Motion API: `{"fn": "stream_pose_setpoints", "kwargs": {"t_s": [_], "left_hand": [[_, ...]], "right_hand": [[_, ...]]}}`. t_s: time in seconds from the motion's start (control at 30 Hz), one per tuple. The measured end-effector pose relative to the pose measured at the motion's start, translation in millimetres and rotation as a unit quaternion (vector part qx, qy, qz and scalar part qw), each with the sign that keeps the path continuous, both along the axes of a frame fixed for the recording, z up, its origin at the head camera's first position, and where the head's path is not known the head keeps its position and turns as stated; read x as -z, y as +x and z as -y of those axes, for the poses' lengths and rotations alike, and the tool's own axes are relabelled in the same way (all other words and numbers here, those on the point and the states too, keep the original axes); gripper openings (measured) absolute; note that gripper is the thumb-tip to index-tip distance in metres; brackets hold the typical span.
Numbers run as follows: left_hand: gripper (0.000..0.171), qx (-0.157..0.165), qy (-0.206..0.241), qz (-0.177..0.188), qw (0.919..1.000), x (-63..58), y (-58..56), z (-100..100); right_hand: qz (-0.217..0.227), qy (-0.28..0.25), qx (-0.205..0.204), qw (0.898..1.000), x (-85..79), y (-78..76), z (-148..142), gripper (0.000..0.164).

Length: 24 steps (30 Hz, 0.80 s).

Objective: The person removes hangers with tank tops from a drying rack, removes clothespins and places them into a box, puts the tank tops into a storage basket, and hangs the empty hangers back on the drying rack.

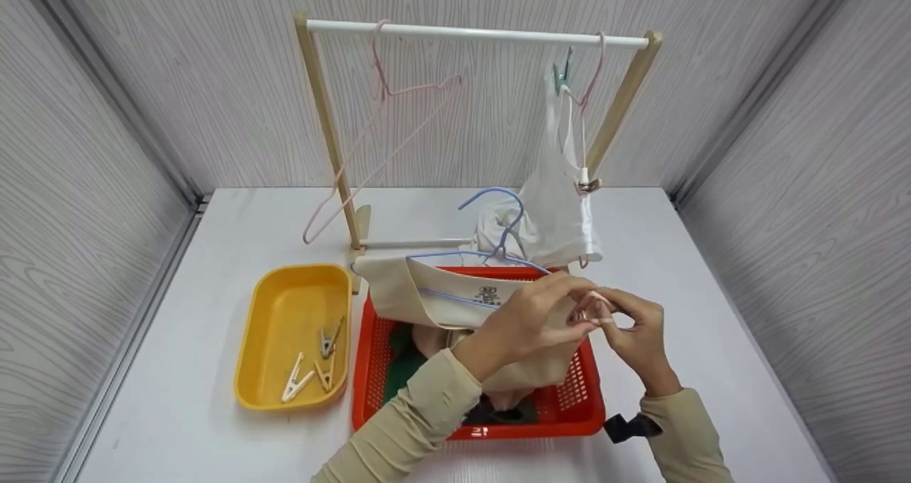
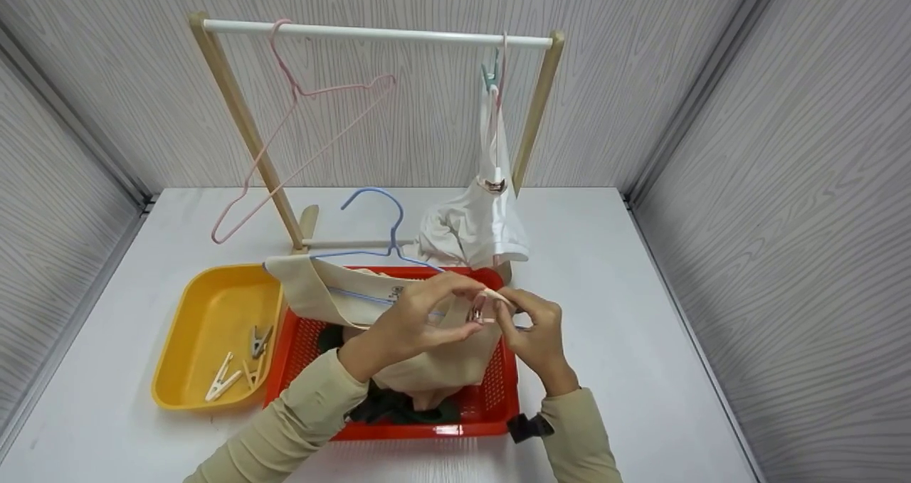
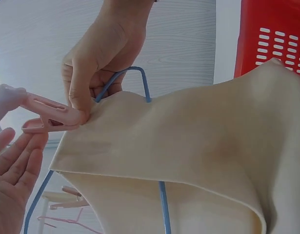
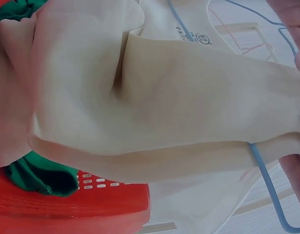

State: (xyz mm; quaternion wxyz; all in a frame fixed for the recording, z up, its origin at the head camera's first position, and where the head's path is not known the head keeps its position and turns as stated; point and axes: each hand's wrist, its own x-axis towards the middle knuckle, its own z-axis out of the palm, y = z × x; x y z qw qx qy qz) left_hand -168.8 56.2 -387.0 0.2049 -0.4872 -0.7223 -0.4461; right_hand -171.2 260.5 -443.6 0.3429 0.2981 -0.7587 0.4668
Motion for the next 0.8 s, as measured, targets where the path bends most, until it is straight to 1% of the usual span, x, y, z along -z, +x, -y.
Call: {"fn": "stream_pose_setpoints", "kwargs": {"t_s": [0.13,0.27,0.4,0.53,0.63,0.8], "left_hand": [[0.028,-0.002,-0.003,0.022,0.9998,3.5,0.0,8],[0.032,-0.002,-0.004,0.056,0.9984,5.9,-0.1,17],[0.031,0.001,0.005,0.075,0.9972,8.0,-1.0,23],[0.027,0.001,0.017,0.091,0.9957,9.1,-1.0,28],[0.024,-0.004,0.026,0.091,0.9955,10.1,-1.2,33],[0.023,-0.024,0.038,0.071,0.9965,13.6,-2.1,42]], "right_hand": [[0.0,0.004,0.012,1.0,0.4,-0.1,0,0.022],[0.002,0.006,0.021,1.0,0.9,-0.5,0,0.021],[0.0,0.003,0.022,1.0,1.6,-0.4,-1,0.02],[0.0,0.002,0.027,1.0,1.5,-0.2,-1,0.022],[0.001,0.006,0.032,0.999,1.1,0.1,-1,0.022],[0.001,0.009,0.034,0.999,1.2,0.7,-1,0.022]]}}
